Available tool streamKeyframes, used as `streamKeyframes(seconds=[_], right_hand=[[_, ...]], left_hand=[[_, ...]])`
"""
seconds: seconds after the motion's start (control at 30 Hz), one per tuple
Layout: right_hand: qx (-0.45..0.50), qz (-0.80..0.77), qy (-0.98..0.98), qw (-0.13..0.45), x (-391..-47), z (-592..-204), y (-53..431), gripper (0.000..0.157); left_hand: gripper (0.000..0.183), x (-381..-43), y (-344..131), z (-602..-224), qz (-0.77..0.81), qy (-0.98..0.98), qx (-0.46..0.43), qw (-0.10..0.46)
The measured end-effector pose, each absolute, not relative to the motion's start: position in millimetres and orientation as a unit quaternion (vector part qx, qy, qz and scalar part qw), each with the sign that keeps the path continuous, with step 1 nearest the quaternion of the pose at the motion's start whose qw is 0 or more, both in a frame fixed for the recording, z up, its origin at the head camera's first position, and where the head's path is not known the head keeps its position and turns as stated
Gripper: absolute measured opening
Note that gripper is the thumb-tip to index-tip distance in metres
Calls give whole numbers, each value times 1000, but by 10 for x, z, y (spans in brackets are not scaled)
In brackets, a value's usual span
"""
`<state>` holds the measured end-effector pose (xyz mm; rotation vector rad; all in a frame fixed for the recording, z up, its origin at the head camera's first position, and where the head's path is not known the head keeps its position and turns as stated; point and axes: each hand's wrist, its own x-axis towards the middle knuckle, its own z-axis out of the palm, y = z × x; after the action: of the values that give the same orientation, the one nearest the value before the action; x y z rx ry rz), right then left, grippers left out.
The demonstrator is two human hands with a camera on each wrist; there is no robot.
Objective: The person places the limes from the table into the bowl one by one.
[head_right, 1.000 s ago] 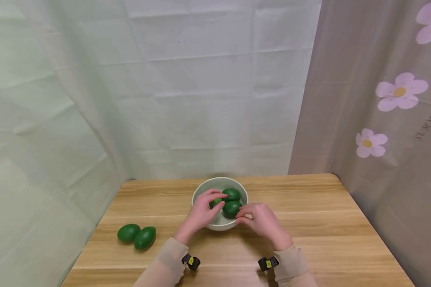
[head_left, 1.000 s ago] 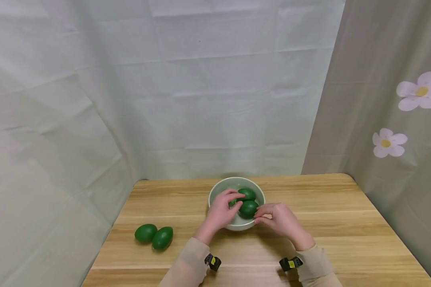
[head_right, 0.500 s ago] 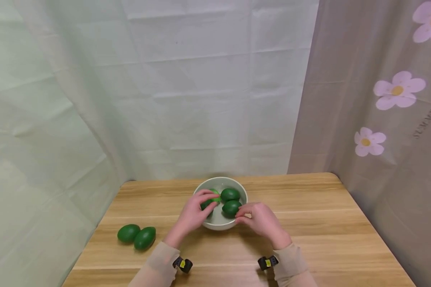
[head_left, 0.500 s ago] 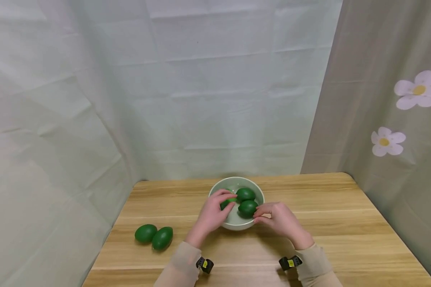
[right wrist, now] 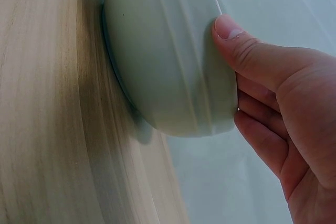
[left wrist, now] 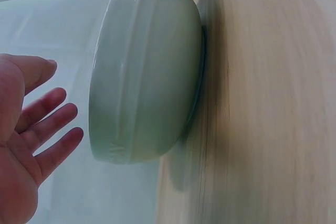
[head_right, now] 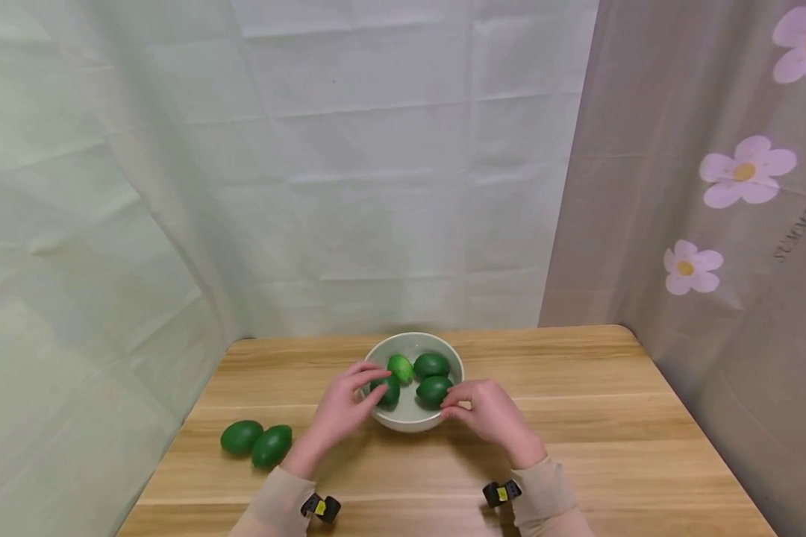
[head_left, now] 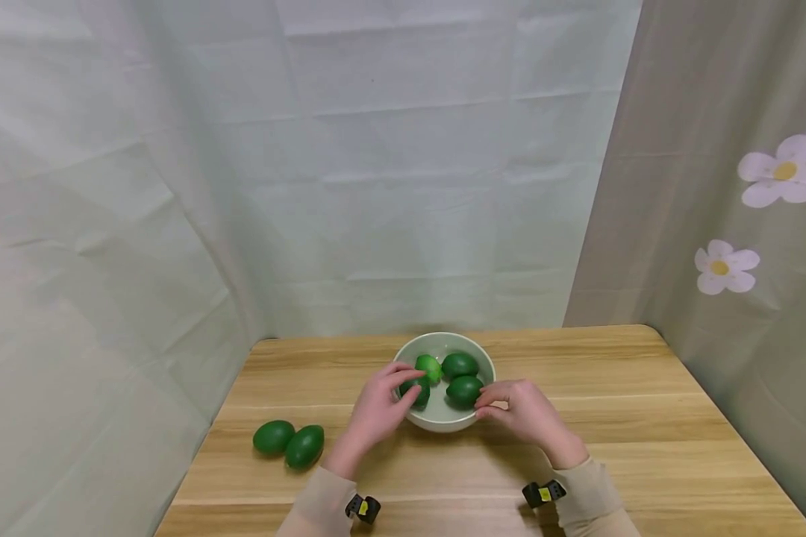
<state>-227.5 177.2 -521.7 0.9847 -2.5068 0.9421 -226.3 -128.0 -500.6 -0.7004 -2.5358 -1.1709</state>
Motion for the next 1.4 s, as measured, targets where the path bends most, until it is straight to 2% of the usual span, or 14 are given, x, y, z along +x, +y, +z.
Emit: streamKeyframes(seconds=[0.77,1.07,1.4], right_hand=[[342,322,-871,147,-2269,-5224,1780,11],[347,321,-868,154,-2264,-5217,1771,11],[343,321,-872,137,-2267,-5206,1769,13]], left_hand=[[25,-2003,-1690,-5117,-388,-883,-225,139],[26,-1873,-1953,-5156,-356,-905,-179,145],[29,-1700,-2280,-5217,-311,-920,-158,179]])
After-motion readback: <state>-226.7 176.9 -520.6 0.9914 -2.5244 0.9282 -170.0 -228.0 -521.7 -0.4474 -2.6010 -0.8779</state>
